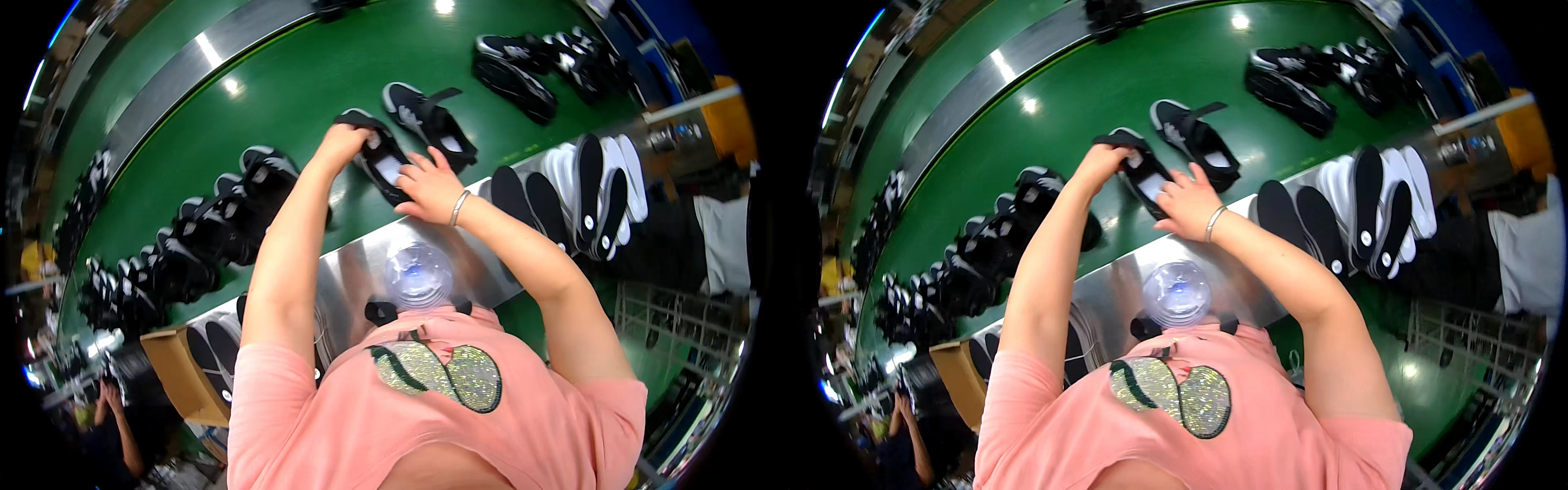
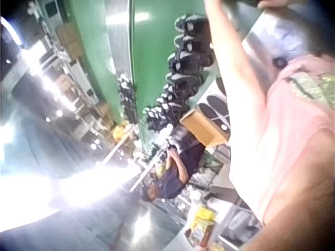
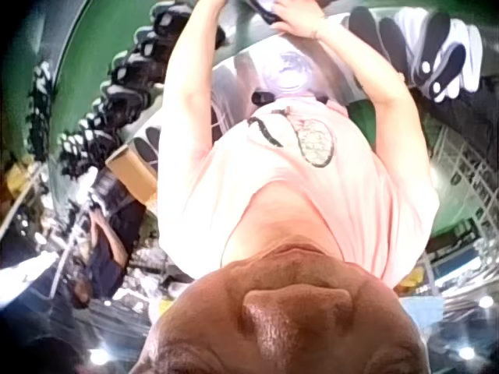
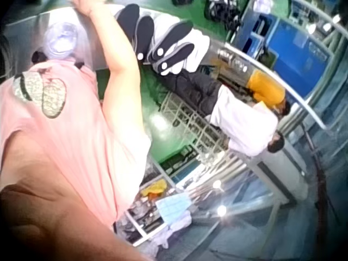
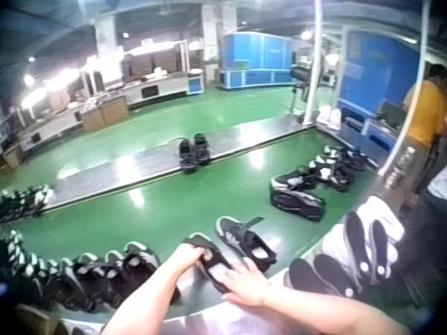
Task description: The person picks up shoe insoles, inserts them into black shoes on a workbench, and checks the fit. The person also handles plastic bags containing additional shoe components from a large cardboard box and places finished shoes onto a conveyor belt.
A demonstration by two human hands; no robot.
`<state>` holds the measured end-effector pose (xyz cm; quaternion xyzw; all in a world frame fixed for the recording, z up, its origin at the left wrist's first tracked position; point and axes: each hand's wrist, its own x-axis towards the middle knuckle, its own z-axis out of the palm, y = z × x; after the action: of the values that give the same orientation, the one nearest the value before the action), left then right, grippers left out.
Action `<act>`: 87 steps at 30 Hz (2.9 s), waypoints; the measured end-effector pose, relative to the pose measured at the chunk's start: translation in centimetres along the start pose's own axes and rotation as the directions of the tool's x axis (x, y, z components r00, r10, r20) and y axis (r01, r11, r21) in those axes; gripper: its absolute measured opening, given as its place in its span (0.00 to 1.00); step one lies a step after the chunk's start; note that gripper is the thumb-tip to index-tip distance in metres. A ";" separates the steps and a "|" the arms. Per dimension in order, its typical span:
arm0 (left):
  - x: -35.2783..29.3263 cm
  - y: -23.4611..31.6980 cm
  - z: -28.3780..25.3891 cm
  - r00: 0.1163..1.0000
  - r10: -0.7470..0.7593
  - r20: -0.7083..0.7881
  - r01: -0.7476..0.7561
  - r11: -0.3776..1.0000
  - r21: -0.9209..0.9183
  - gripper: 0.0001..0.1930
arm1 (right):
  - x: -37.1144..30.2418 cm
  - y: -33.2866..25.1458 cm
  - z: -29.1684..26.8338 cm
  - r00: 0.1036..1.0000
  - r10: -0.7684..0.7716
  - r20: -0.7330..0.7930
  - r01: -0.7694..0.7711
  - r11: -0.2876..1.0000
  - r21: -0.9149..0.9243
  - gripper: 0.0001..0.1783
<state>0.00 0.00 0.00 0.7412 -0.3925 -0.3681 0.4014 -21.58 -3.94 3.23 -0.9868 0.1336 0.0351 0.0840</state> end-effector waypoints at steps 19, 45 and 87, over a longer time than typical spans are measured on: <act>-3.3 2.3 4.1 0.873 0.290 -0.392 -0.034 0.839 0.544 0.13 | -15.2 2.1 -0.6 0.691 0.715 -0.107 -0.721 0.693 -0.019 0.23; -3.9 -1.1 2.3 0.920 0.073 -0.385 -0.121 0.987 -0.102 0.06 | 3.3 -3.0 -0.6 0.995 0.083 0.048 -0.079 0.993 -0.083 0.11; -3.9 -2.6 2.1 0.879 0.173 -0.444 -0.122 0.982 0.142 0.14 | 10.7 -3.5 1.7 0.772 0.217 0.597 -0.109 0.971 -0.213 0.14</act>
<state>-2.73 3.78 -2.29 0.7956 -0.3628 -0.1308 0.4673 -10.43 -3.12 1.11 -0.9092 0.1806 0.3733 0.0371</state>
